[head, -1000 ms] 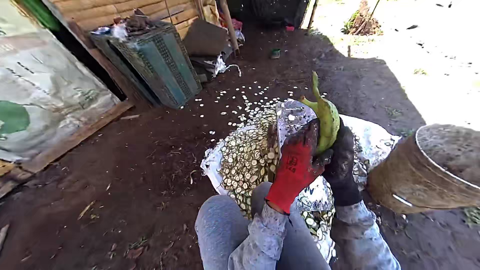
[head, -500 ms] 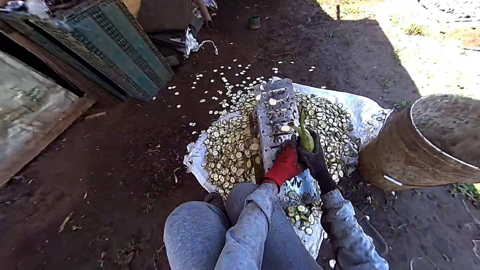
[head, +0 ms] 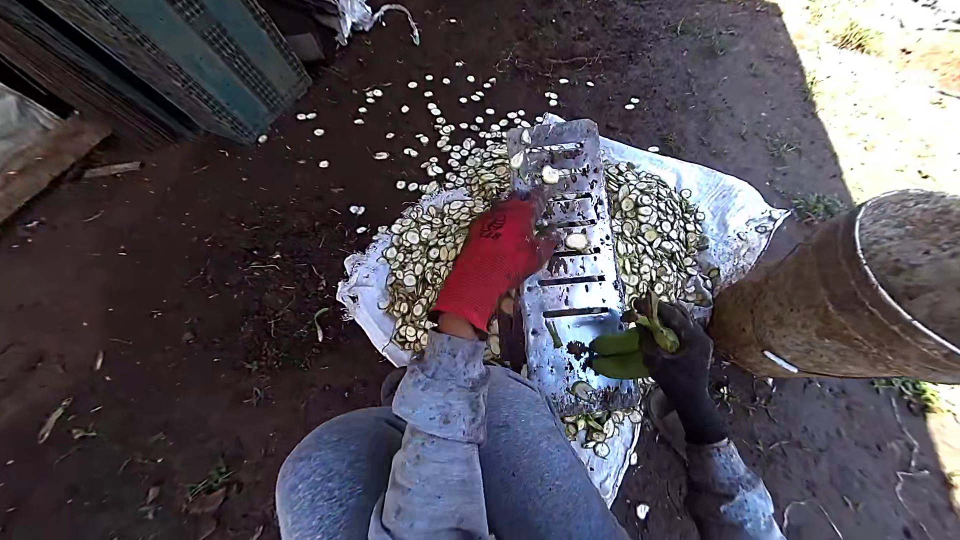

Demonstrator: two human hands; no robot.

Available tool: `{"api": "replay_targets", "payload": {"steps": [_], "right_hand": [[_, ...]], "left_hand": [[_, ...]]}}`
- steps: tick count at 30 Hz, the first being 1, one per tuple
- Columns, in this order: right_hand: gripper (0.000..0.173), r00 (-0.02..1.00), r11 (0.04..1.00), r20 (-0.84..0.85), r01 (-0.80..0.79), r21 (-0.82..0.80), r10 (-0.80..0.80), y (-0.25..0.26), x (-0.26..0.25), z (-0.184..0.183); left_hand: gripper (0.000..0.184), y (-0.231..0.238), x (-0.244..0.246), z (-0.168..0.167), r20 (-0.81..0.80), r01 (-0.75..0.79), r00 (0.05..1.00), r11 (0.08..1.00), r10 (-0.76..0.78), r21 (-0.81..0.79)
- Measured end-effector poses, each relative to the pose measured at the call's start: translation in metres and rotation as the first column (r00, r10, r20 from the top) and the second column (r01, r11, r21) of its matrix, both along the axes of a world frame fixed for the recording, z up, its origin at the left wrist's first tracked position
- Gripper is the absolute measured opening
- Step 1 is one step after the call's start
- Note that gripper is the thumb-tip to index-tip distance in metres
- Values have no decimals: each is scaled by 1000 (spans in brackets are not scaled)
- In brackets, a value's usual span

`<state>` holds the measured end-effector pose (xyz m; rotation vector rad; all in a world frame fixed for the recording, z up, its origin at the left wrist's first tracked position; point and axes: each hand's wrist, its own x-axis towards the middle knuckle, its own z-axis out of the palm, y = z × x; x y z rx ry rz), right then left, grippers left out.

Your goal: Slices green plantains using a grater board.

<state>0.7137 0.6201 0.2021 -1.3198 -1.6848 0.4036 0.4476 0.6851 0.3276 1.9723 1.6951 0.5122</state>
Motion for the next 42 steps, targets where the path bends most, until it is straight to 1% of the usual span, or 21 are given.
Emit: {"api": "replay_targets", "payload": {"steps": [1, 3, 5, 6, 7, 9, 12, 14, 15, 17, 18, 20, 22, 24, 26, 29, 31, 34, 37, 39, 42], "right_hand": [[32, 1000, 999, 6, 3, 37, -3, 17, -7, 1], [32, 999, 993, 25, -24, 112, 21, 80, -24, 7], [35, 998, 981, 55, -19, 194, 9, 154, -41, 13], [37, 996, 982, 86, -20, 188, 4, 180, -48, 19], [38, 994, 982, 111, -32, 188, 11, 195, -53, 24], [37, 991, 976, 112, -93, 199, 71, 186, -48, 25], [32, 986, 981, 42, -165, 97, 162, 90, -12, 9], [27, 989, 986, 6, -147, 74, 147, 36, 0, -4], [25, 990, 986, 9, -139, 93, 139, 31, -2, -5], [24, 990, 977, 64, -134, 166, 125, 61, -16, -1], [26, 987, 969, 104, -140, 206, 121, 93, -27, 3], [32, 982, 956, 163, -132, 262, 91, 168, -57, 14], [40, 980, 966, 188, -110, 233, 67, 225, -81, 26], [42, 977, 969, 195, -130, 209, 89, 237, -88, 34], [42, 976, 966, 181, -158, 207, 121, 198, -71, 27], [33, 980, 967, 106, -185, 177, 168, 83, -26, -1], [24, 986, 972, 87, -153, 178, 139, 40, -11, -11], [24, 977, 958, 169, -167, 233, 129, 85, -28, -3], [37, 962, 955, 247, -177, 237, 117, 187, -71, 16], [43, 953, 972, 289, -143, 185, 85, 230, -91, 27], [47, 947, 977, 301, -161, 142, 112, 209, -86, 30]], "left_hand": [[54, -6, 3, -3, 167, -120, 982, 977, 91, 175], [50, -8, 21, -30, 531, -345, 840, 864, 111, 366], [43, 5, 37, -59, 750, -481, 659, 800, 61, 358], [39, 11, 37, -66, 781, -503, 622, 792, 55, 345], [37, 14, 33, -67, 787, -511, 615, 784, 46, 353], [37, 15, 21, -62, 783, -519, 620, 773, 47, 364], [40, -2, 12, -53, 805, -530, 579, 810, 130, 251], [38, -6, 9, -47, 858, -555, 497, 808, 129, 199], [37, -7, 9, -44, 891, -557, 439, 813, 116, 169], [36, -9, 13, -45, 932, -541, 350, 833, 95, 118], [36, -9, 15, -46, 933, -533, 346, 839, 97, 110], [35, -5, 16, -52, 910, -543, 399, 828, 109, 139], [36, 0, 12, -56, 885, -578, 449, 794, 119, 186], [37, -1, 6, -57, 891, -612, 429, 774, 149, 165], [36, -9, 3, -53, 911, -616, 376, 780, 167, 112], [35, -12, 1, -45, 947, -620, 290, 781, 140, 74], [35, -7, 2, -40, 959, -630, 254, 774, 123, 68], [34, -8, 10, -38, 968, -631, 209, 775, 139, 25], [35, -10, 12, -44, 945, -603, 301, 793, 129, 84], [34, -10, 10, -50, 932, -611, 339, 783, 127, 116], [34, -15, 5, -49, 938, -637, 308, 767, 163, 76]]}}
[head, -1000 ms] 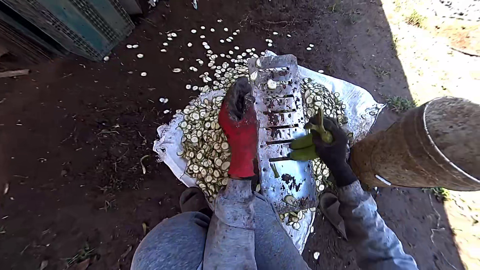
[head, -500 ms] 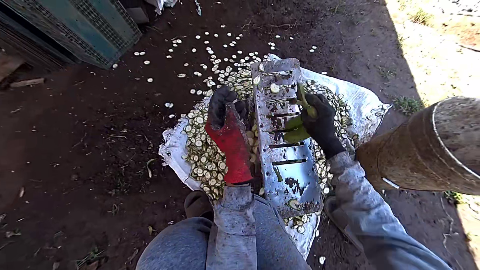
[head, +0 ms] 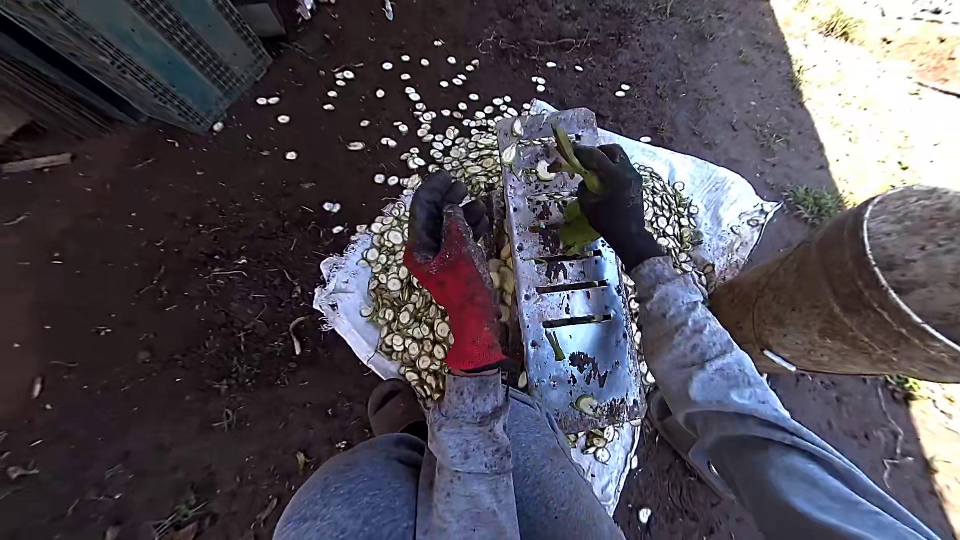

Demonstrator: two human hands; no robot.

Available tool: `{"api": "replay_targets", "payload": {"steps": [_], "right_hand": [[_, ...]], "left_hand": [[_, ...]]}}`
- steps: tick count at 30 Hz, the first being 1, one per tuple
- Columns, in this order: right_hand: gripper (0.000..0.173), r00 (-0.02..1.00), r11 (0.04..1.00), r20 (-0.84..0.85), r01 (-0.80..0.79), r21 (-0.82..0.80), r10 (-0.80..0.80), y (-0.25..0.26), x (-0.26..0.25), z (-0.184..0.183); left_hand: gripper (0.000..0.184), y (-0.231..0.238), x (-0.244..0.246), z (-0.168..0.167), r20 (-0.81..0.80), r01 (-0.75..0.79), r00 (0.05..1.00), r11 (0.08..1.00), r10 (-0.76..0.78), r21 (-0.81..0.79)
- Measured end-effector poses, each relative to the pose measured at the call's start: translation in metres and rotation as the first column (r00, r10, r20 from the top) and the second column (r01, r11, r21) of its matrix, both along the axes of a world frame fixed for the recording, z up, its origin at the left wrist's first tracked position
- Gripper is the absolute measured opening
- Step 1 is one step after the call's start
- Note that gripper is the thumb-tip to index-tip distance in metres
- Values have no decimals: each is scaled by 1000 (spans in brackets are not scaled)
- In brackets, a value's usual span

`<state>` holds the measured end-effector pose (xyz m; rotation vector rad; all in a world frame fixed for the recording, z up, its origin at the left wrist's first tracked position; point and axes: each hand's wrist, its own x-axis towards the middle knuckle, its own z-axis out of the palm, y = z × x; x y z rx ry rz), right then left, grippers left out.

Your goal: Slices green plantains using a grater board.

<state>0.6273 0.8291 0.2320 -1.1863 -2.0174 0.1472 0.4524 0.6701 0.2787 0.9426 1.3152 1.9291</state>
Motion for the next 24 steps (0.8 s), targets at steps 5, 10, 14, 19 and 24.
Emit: {"api": "replay_targets", "payload": {"steps": [5, 10, 14, 19, 24], "right_hand": [[31, 986, 993, -126, -113, -14, 110, -169, 56, -41], [34, 995, 987, -11, -96, 126, 98, -64, 26, -29], [43, 993, 998, 116, 27, 61, -34, 57, -18, 0], [46, 998, 998, 37, -51, 24, 50, -53, 7, -13], [37, 991, 992, -33, -128, 5, 128, -174, 38, -46]], "left_hand": [[34, -2, -2, 10, 133, 13, 991, 999, -17, 31], [33, 2, 8, 10, 163, 23, 986, 999, -31, 48], [33, 3, 5, 3, 58, -2, 998, 1000, 0, 23], [32, -2, -5, 8, 142, 3, 990, 999, -9, 48], [33, 2, -2, 18, 211, -15, 977, 999, 7, 38]]}}
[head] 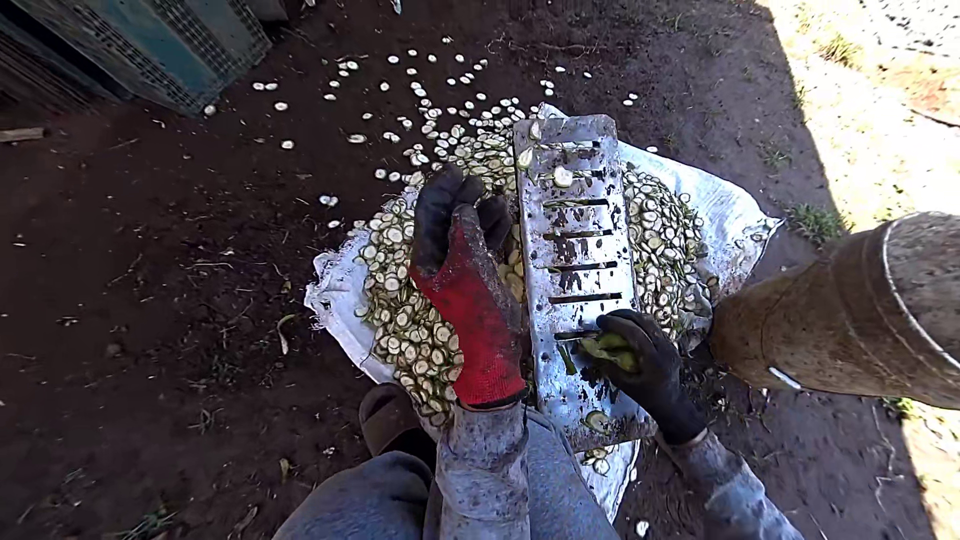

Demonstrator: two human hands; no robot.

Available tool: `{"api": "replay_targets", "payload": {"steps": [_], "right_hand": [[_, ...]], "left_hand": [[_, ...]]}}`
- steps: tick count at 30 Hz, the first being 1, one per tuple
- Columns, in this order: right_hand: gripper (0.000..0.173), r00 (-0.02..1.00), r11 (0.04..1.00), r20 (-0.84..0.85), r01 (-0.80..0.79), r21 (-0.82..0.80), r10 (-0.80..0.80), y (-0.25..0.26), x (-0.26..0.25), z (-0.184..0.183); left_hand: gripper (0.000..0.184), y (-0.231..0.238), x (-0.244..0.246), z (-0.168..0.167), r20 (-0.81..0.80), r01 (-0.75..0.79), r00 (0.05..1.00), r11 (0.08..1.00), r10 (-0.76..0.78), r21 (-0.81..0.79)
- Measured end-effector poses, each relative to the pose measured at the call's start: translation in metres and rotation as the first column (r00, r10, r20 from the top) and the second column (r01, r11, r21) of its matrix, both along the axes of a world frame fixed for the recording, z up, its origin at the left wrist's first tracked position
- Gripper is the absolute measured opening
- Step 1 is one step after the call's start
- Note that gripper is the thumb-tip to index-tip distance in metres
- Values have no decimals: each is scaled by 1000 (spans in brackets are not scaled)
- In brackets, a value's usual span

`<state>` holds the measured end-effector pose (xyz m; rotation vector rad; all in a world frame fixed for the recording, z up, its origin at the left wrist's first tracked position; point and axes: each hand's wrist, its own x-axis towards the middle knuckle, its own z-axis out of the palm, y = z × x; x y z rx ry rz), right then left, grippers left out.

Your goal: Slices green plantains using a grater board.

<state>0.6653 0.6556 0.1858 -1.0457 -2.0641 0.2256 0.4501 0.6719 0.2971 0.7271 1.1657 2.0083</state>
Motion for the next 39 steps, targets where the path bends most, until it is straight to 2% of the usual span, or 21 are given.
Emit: {"api": "replay_targets", "payload": {"steps": [1, 3, 6, 8, 10, 14, 16, 18, 21, 23, 25, 26, 28, 31, 33, 35, 37, 39], "right_hand": [[35, 1000, 1000, -22, -16, 25, 17, 20, -6, 1], [34, 997, 996, -71, -31, 78, 36, 93, -25, 7], [39, 996, 996, -82, 51, 72, -46, 202, -58, 24], [41, 994, 995, -71, 89, 32, -87, 225, -70, 31], [42, 994, 997, -90, 62, 49, -57, 194, -65, 25], [41, 984, 999, -177, -41, -18, 38, 22, -17, -13], [33, 978, 999, -206, -46, -17, 41, -18, -10, -24], [30, 984, 998, -175, -25, 55, 34, 9, -16, -24], [36, 997, 996, -71, -3, 88, 9, 121, -46, -5], [38, 998, 997, -9, 66, 47, -65, 195, -67, 13], [40, 993, 992, 6, 121, -20, -121, 234, -79, 26], [41, 993, 992, -11, 121, -41, -121, 232, -82, 27], [44, 997, 996, -42, 64, -67, -67, 182, -73, 18], [45, 988, 999, -152, 4, -39, -10, 43, -31, -23], [37, 987, 999, -161, -18, -29, 13, -19, -13, -38], [32, 994, 1000, -107, -19, 0, 19, -9, -12, -32], [34, 997, 1000, -73, 26, 14, -25, 50, -24, -26], [38, 997, 997, -33, 70, -25, -71, 112, -41, -12]], "left_hand": [[33, -1, 2, -1, 5, 10, 1000, 1000, -10, 4], [33, 0, 5, -2, 3, 20, 1000, 1000, -20, 6], [33, 1, 4, -8, -36, 3, 999, 1000, -4, -1], [32, 1, 0, -13, -65, -21, 998, 1000, 20, -23], [32, 0, -3, -13, -46, -43, 998, 997, 40, -62], [34, -3, -6, -9, 1, -6, 1000, 1000, 6, -20], [34, 1, -5, -7, -6, -10, 1000, 1000, 10, 12], [33, 1, -1, -5, 8, -1, 1000, 1000, 1, -10], [32, 3, 5, -7, -15, 2, 1000, 1000, -2, -6], [32, 3, 4, -14, -58, -4, 998, 1000, 4, -8], [32, 2, 0, -17, -72, -34, 997, 999, 31, -32], [32, 2, -3, -18, -66, -45, 997, 998, 42, -44], [32, 2, -9, -15, -31, -52, 998, 997, 51, -56], [35, 3, -14, -10, -7, -51, 999, 998, 51, -28], [34, 8, -15, -7, 1, -68, 998, 998, 68, -4], [33, 11, -13, -5, -1, -41, 999, 999, 41, -4], [33, 14, -7, -8, -90, 26, 996, 999, -29, -38], [37, 21, 0, -18, -270, 95, 954, 986, -129, -134]]}}
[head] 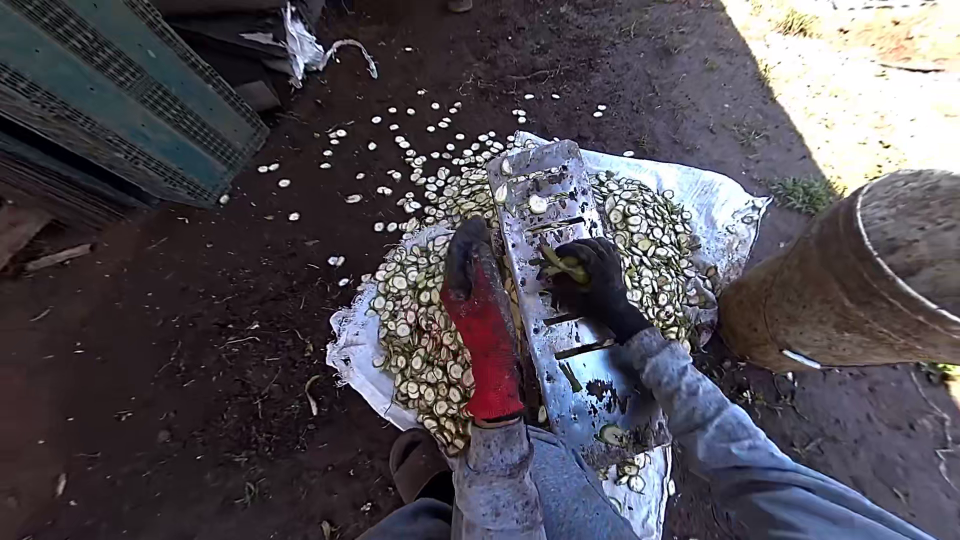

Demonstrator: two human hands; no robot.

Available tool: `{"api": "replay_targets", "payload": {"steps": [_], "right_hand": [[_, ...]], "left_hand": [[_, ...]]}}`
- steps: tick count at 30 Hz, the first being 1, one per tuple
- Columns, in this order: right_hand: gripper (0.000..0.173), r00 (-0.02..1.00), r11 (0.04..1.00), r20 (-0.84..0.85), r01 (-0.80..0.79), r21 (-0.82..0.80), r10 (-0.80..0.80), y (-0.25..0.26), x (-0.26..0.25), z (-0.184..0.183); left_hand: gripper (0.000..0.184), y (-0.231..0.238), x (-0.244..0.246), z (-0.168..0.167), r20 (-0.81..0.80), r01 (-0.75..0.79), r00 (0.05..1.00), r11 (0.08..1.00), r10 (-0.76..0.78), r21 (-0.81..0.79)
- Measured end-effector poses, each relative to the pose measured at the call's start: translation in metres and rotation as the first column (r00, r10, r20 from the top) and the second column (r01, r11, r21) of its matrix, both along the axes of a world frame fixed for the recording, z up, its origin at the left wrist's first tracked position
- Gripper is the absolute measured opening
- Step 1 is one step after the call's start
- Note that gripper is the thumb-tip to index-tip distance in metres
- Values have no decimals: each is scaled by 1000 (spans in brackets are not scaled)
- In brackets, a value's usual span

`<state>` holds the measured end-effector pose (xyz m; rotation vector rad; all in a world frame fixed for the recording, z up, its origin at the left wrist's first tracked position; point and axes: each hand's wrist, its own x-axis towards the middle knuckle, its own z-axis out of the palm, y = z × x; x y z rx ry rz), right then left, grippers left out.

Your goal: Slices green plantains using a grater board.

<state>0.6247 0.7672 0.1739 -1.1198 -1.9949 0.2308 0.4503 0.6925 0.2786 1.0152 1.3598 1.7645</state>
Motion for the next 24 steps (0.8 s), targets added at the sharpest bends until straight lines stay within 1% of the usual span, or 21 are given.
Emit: {"api": "replay_targets", "payload": {"steps": [1, 2, 4, 5, 6, 7, 9, 10, 12, 13, 14, 15, 17, 18, 19, 20, 21, 22, 23, 24], "right_hand": [[39, 1000, 1000, -9, 13, -26, -14, 20, -7, 8], [41, 999, 998, -26, 20, -52, -21, 31, -12, 12], [42, 999, 993, -33, 34, -109, -38, 34, -15, 16], [42, 999, 988, 6, 55, -144, -54, 33, -14, 22], [44, 996, 981, 54, 78, -176, -69, 30, -16, 31], [44, 991, 976, 101, 102, -192, -84, 27, -22, 41], [36, 969, 969, 222, 150, -194, -106, 24, -34, 55], [33, 953, 965, 281, 171, -199, -111, 23, -37, 56], [33, 935, 966, 335, 181, -185, -111, 14, -34, 54], [32, 929, 966, 355, 177, -190, -101, -1, -30, 49], [30, 928, 968, 363, 161, -194, -81, -26, -23, 42], [27, 929, 978, 363, 135, -161, -69, -61, -13, 32], [19, 945, 998, 323, 59, 6, -58, -127, 6, 9], [16, 946, 997, 320, 25, 80, -49, -144, 11, 2], [13, 949, 993, 313, -7, 116, -30, -147, 11, 1], [14, 961, 995, 275, -34, 97, 6, -136, 8, 5], [18, 976, 998, 213, -50, 38, 41, -112, 2, 12], [26, 987, 997, 151, -51, -50, 58, -77, -4, 21], [30, 991, 992, 125, -32, -124, 48, -36, -11, 27], [32, 991, 993, 131, -11, -120, 27, 6, -18, 30]], "left_hand": [[39, 7, 4, -6, -83, 41, 995, 997, -46, -65], [41, 13, 8, -11, -122, 85, 987, 985, -104, -150], [47, 25, 12, -24, -75, 181, 975, 942, -210, -284], [47, 33, 14, -33, -26, 201, 975, 930, -220, -308], [45, 40, 16, -40, 1, 209, 976, 928, -219, -308], [42, 41, 17, -40, -18, 204, 975, 932, -219, -301], [40, 35, 17, -35, -77, 216, 966, 934, -247, -286], [41, 33, 17, -36, -52, 252, 960, 926, -277, -280], [43, 31, 13, -36, 89, 301, 953, 927, -288, -224], [45, 29, 9, -33, 143, 288, 954, 940, -264, -186], [45, 26, 4, -28, 149, 227, 967, 962, -205, -153], [45, 22, 0, -23, 133, 140, 984, 982, -123, -126], [40, 19, -9, -11, 162, -14, 987, 999, 20, -42], [38, 18, -12, -5, 217, -73, 973, 997, 75, -19], [38, 16, -14, 0, 280, -108, 954, 994, 108, -15], [38, 15, -14, 3, 335, -114, 936, 993, 110, -9], [38, 14, -13, 3, 367, -107, 925, 994, 98, 4], [38, 14, -11, 3, 372, -105, 923, 994, 96, 5], [38, 15, -9, 2, 363, -112, 926, 994, 104, -1], [37, 15, -9, 0, 346, -119, 931, 993, 116, -12]]}}
